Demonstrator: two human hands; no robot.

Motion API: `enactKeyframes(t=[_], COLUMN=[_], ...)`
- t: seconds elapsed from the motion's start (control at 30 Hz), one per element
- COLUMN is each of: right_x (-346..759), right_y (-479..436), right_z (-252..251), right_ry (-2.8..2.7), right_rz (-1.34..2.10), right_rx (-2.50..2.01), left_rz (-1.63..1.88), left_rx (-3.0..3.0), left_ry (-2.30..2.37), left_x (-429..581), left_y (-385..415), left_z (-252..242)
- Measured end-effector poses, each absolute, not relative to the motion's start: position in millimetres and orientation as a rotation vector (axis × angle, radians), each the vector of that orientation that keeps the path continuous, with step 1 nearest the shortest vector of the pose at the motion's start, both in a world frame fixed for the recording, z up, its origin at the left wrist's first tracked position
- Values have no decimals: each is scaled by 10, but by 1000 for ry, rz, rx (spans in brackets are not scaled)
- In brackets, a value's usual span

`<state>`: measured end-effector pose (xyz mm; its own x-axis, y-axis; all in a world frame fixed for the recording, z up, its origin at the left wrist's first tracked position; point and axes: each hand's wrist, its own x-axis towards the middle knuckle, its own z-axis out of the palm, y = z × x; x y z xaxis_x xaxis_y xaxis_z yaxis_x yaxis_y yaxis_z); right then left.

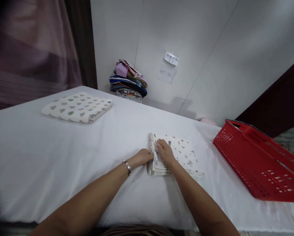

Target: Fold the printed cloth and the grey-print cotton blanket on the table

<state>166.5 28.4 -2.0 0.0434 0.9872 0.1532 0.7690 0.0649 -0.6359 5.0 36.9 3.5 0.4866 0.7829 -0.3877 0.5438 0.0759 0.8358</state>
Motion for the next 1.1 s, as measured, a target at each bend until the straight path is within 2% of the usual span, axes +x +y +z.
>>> enactKeyframes(t=[0.1, 0.23, 0.6, 0.83, 0.9, 1.1], right_x=[1590, 1433, 1429, 1377, 1386, 1429], right_y=[205, 131, 186, 198, 190, 135], right_z=[119, 236, 337, 341, 333, 298], right_ry=[-1664, -1788, -1905, -1942, -1909, -1587], right_rz=[500, 506, 360, 429, 502, 1029], right_rx=[-1751, -1911, -2041, -2093, -2064, -1946], left_rz=[270, 267, 311, 355, 346, 350], left_rx=[1580, 1568, 1411, 1168, 1134, 1116], left_ry=[1176, 1199, 1185, 1107, 1093, 1116], left_x=[54, 68, 54, 7, -7, 16], left_y=[369, 370, 352, 399, 411, 411], left_z=[-1, -20, 48, 103, 105, 96])
